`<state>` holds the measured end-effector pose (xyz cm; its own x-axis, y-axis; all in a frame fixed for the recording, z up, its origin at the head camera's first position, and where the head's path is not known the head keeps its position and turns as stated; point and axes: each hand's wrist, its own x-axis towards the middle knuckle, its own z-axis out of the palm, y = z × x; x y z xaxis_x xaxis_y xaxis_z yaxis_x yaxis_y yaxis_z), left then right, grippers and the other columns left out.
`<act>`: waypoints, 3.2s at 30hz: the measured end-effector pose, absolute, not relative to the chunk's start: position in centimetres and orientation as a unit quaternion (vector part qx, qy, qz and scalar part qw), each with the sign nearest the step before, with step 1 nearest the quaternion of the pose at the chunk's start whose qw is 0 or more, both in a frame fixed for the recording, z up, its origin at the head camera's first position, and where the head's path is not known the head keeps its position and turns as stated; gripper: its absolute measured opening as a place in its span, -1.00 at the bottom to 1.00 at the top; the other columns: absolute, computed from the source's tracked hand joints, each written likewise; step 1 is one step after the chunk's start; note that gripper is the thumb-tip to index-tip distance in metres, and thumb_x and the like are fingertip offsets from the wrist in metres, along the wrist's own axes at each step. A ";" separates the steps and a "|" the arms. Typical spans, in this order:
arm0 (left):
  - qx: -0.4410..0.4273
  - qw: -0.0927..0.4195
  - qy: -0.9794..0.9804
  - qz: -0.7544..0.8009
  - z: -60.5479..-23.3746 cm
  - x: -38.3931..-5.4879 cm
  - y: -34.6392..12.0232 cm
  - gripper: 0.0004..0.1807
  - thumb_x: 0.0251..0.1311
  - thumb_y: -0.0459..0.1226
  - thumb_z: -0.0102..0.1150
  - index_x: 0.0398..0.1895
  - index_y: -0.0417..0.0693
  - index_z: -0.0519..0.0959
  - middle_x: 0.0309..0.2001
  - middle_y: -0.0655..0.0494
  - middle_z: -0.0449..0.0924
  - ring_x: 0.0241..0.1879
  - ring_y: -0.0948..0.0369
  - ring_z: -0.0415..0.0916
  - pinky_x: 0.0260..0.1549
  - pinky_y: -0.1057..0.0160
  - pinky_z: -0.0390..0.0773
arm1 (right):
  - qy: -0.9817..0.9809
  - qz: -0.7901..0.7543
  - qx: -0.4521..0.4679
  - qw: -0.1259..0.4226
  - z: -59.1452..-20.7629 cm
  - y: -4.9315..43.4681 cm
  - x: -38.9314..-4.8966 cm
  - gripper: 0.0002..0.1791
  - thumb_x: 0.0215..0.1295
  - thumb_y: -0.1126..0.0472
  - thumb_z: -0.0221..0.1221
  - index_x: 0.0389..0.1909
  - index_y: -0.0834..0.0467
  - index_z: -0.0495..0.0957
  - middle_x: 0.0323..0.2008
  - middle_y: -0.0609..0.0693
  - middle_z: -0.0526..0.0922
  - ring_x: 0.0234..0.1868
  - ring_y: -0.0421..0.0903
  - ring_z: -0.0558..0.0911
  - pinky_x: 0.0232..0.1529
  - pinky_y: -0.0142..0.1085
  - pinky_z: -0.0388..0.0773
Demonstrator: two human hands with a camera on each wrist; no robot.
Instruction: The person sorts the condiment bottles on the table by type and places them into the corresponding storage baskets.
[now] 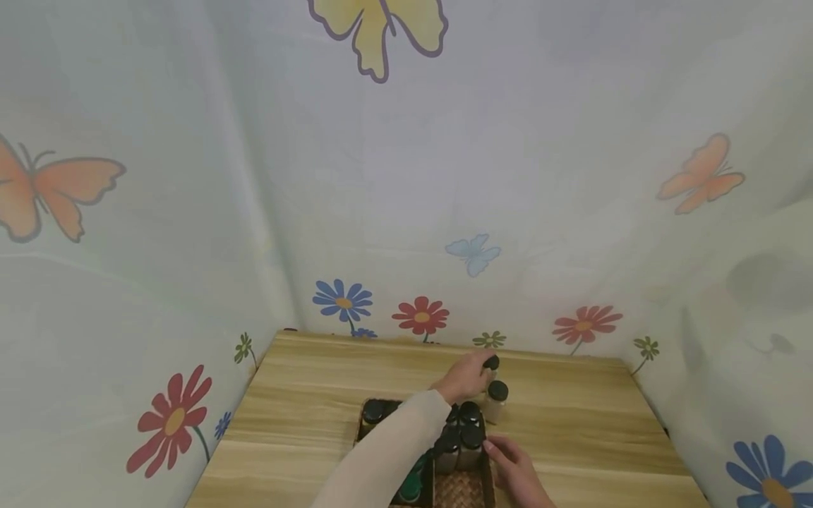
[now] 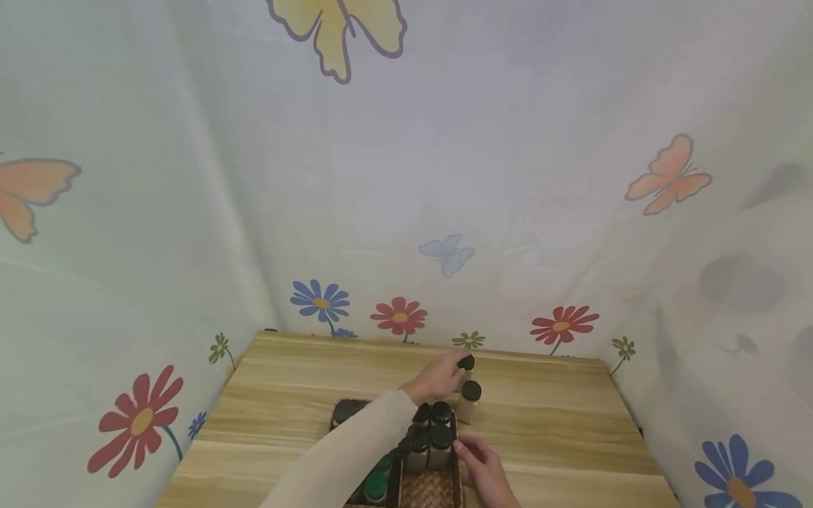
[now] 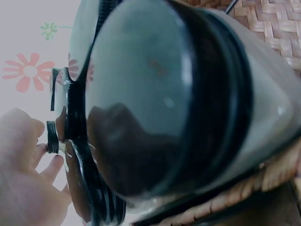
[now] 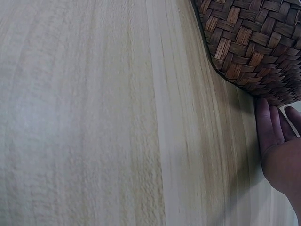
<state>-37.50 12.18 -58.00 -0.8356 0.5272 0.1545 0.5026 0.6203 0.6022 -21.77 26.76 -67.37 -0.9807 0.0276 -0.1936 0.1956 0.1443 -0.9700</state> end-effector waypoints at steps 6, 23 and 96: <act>0.297 -0.025 0.919 0.257 -59.0 -38.2 12.3 -0.51 0.55 -0.23 0.13 0.49 0.04 0.48 0.48 0.07 0.45 0.43 0.12 0.42 0.37 0.17 0.45 | 0.748 -0.656 0.077 0.061 -67.7 26.8 -21.8 -0.38 0.56 -0.09 0.21 0.32 0.35 0.53 0.27 0.30 0.59 0.26 0.14 0.55 -0.03 0.06 0.70; 0.221 -0.018 0.925 0.310 -58.8 -37.3 11.2 -0.59 0.26 -0.16 0.54 0.10 0.00 0.62 0.00 0.13 0.63 -0.08 0.24 0.59 -0.10 0.25 0.64 | 0.749 -0.654 0.077 0.074 -67.5 26.9 -21.9 -0.35 0.56 -0.13 0.20 0.32 0.37 0.52 0.29 0.34 0.57 0.29 0.22 0.56 0.00 0.16 0.70; 0.341 0.098 0.876 0.328 -52.9 -21.5 0.7 -0.62 0.11 0.06 0.62 -0.08 0.20 0.71 -0.27 0.46 0.45 -0.32 0.50 0.43 -0.30 0.40 0.56 | 0.752 -0.651 0.062 0.083 -68.4 27.3 -22.2 -0.29 0.53 -0.21 0.20 0.32 0.33 0.54 0.31 0.32 0.56 0.33 0.29 0.52 0.01 0.17 0.70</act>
<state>-21.52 0.65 -52.94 -0.7488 0.6607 0.0528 0.5327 0.5525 0.6410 -22.18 27.31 -68.39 -0.9784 -0.0154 -0.2061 0.2018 0.1449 -0.9686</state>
